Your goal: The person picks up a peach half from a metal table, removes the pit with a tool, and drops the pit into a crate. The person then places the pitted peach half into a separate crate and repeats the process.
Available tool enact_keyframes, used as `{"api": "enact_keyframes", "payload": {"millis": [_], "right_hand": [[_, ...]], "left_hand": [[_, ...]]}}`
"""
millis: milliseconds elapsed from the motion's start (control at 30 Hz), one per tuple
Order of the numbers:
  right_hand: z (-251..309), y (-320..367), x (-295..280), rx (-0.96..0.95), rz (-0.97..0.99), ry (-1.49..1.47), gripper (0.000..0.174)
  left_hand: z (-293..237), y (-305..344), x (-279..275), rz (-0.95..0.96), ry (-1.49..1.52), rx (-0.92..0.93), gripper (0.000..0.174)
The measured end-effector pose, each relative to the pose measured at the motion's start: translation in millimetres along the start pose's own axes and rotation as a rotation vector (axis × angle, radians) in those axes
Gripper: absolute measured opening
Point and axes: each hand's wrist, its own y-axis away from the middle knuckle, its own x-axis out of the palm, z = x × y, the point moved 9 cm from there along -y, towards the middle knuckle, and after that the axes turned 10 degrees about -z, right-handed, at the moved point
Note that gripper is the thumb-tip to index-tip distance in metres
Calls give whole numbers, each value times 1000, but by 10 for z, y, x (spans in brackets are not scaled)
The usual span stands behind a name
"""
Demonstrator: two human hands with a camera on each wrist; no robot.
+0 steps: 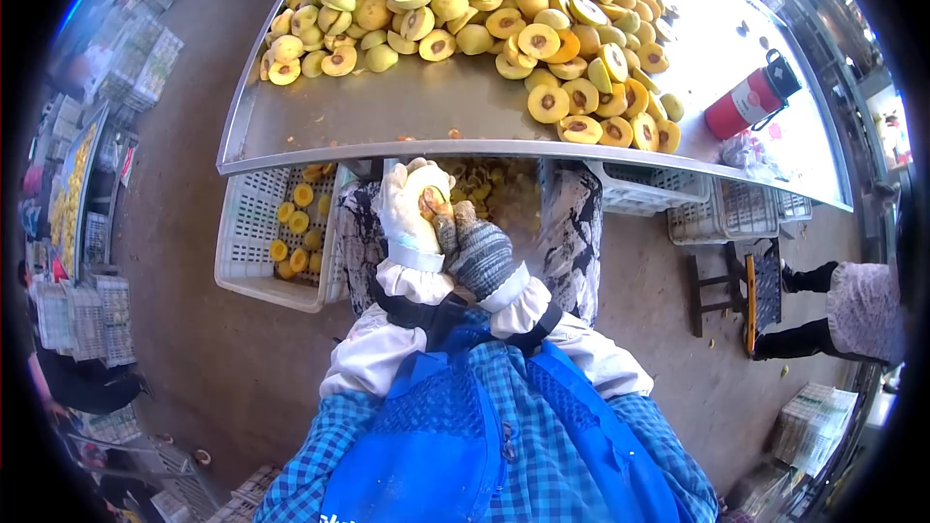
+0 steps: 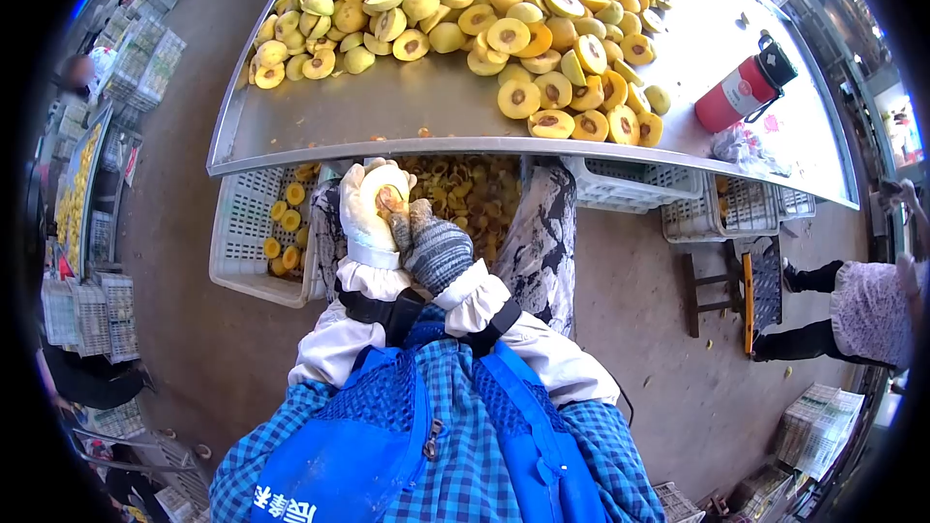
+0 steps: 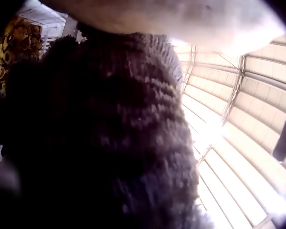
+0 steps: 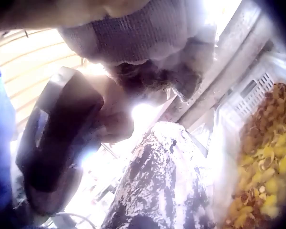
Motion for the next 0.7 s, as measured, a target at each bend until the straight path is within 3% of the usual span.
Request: {"api": "enact_keyframes", "payload": {"millis": [233, 300, 400, 533, 667, 700], "right_hand": [[-132, -39, 107, -113, 32, -11, 35], [164, 16, -159, -438, -120, 5, 35], [308, 78, -430, -615, -316, -82, 30], [302, -71, -461, -491, -39, -306, 25], [-8, -27, -224, 436, 507, -806, 32], [22, 22, -193, 479, 562, -951, 32]], "left_hand": [[-99, 114, 155, 34, -205, 234, 36], [-76, 105, 216, 50, -195, 231, 36], [-79, 187, 342, 93, -162, 185, 36], [-29, 269, 415, 146, -198, 115, 38], [-69, 223, 430, 249, -517, 309, 41], [-78, 259, 478, 275, -532, 314, 43]]}}
